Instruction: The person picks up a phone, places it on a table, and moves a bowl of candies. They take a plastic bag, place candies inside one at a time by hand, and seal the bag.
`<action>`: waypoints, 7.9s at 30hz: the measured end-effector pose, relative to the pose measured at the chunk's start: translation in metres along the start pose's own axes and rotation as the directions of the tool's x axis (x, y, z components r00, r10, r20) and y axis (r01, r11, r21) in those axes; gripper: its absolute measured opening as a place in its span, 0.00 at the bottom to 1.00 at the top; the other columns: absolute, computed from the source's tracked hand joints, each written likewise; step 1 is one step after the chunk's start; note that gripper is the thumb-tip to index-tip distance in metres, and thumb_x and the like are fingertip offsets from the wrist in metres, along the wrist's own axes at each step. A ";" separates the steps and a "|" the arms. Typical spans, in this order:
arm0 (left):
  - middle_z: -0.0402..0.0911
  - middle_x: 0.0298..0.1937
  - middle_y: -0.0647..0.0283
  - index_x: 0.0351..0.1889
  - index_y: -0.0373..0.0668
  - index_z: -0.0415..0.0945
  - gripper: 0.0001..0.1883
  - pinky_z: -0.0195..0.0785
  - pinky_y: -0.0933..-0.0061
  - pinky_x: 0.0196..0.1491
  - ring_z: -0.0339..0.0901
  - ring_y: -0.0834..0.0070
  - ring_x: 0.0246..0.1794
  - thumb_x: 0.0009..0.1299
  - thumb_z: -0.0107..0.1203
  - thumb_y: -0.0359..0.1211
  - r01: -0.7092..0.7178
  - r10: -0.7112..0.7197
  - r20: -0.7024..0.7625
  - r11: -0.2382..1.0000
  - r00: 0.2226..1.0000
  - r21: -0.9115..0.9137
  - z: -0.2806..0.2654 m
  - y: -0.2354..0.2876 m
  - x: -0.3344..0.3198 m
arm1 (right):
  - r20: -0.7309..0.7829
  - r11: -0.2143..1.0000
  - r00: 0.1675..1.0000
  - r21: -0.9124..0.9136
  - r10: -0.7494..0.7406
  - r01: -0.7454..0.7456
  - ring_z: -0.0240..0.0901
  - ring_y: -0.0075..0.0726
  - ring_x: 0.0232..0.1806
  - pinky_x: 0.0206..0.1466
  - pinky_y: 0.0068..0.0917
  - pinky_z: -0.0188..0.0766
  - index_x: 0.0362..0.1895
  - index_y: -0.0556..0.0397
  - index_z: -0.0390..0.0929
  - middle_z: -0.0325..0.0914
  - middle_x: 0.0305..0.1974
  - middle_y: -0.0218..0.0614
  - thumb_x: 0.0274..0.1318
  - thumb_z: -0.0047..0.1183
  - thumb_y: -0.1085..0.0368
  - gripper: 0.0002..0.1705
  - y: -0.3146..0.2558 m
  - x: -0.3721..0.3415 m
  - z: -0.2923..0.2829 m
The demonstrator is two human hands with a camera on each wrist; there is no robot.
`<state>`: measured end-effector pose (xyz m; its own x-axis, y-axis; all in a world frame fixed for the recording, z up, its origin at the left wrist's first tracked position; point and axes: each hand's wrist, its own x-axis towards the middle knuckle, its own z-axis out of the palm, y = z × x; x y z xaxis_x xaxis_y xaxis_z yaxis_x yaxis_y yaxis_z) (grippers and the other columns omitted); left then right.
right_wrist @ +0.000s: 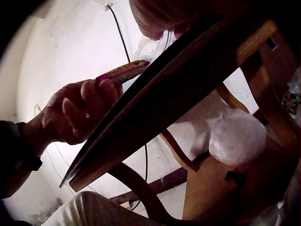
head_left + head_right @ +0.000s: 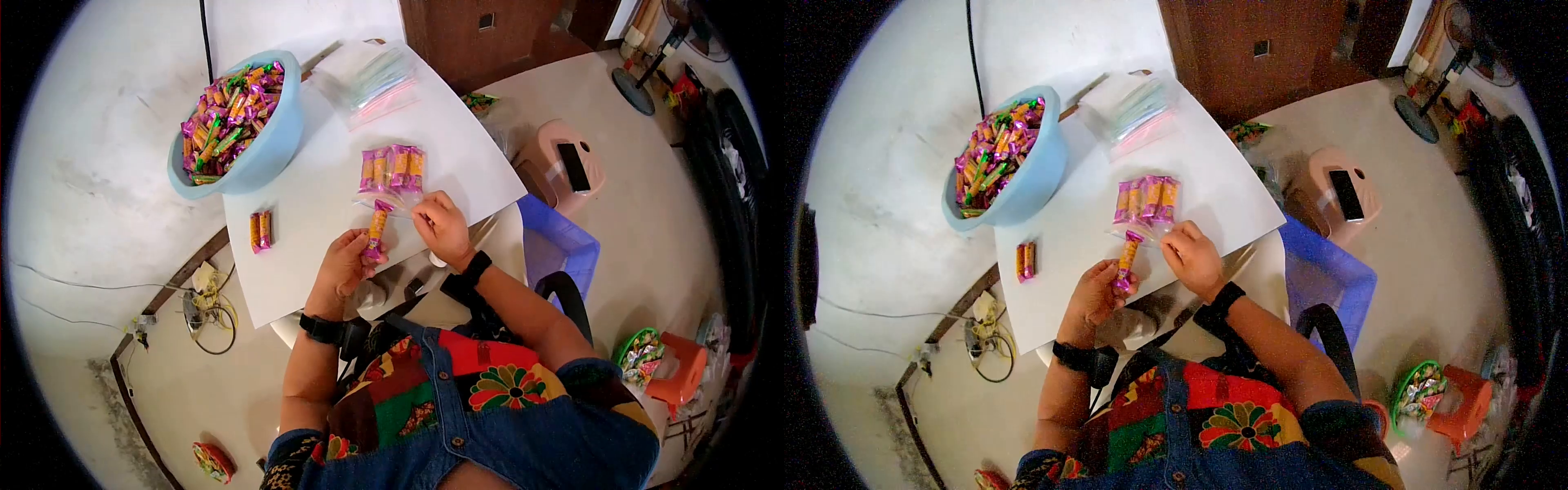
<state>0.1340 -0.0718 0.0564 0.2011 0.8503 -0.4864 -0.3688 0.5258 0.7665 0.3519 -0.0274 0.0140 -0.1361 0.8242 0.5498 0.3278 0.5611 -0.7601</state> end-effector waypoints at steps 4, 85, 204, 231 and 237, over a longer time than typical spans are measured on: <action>0.82 0.40 0.55 0.53 0.37 0.68 0.14 0.76 0.78 0.26 0.83 0.72 0.34 0.77 0.47 0.37 -0.028 0.028 0.014 0.998 1.000 -0.049 -0.007 -0.011 0.001 | -0.004 1.000 1.000 0.014 0.011 -0.011 0.71 0.32 0.27 0.30 0.26 0.67 0.35 0.55 0.77 0.72 0.37 0.39 0.53 0.58 0.74 0.05 0.001 -0.001 0.002; 0.77 0.42 0.63 0.43 0.47 0.76 0.17 0.62 0.58 0.53 0.73 0.64 0.50 0.53 0.63 0.29 -0.203 0.681 0.444 -0.406 0.582 0.891 0.026 0.043 0.068 | 0.029 0.998 0.999 -0.039 0.042 -0.041 0.75 0.50 0.36 0.38 0.39 0.74 0.35 0.52 0.77 0.75 0.38 0.43 0.52 0.58 0.68 0.05 -0.004 -0.001 -0.001; 0.77 0.43 0.55 0.46 0.46 0.77 0.17 0.67 0.59 0.44 0.76 0.59 0.42 0.57 0.63 0.32 -0.178 0.789 0.370 -0.324 0.491 0.929 0.046 0.039 0.043 | -0.017 0.990 0.990 -0.032 -0.137 0.136 0.71 0.45 0.31 0.34 0.38 0.67 0.35 0.52 0.81 0.75 0.28 0.37 0.47 0.59 0.74 0.08 -0.028 0.039 0.005; 0.77 0.26 0.57 0.28 0.44 0.72 0.04 0.69 0.56 0.27 0.77 0.53 0.26 0.61 0.57 0.31 -0.027 0.742 0.216 -0.258 0.635 0.966 0.049 0.017 0.050 | -0.023 0.910 0.998 -0.412 -0.053 0.039 0.72 0.49 0.36 0.38 0.42 0.71 0.41 0.52 0.77 0.73 0.35 0.37 0.45 0.59 0.70 0.15 -0.019 0.003 -0.035; 0.79 0.35 0.54 0.42 0.43 0.75 0.10 0.72 0.57 0.29 0.78 0.53 0.28 0.63 0.56 0.31 -0.171 0.692 0.290 -0.238 0.661 0.956 0.043 -0.001 0.028 | 0.074 0.904 0.995 -0.417 -0.071 0.096 0.73 0.46 0.35 0.38 0.41 0.71 0.41 0.52 0.77 0.75 0.36 0.37 0.48 0.57 0.71 0.13 -0.017 -0.009 -0.038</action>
<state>0.1788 -0.0479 0.0597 0.1411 0.9330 0.3310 0.9211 -0.2463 0.3014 0.3832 -0.0473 0.0355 -0.2283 0.7855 0.5752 0.6729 0.5542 -0.4899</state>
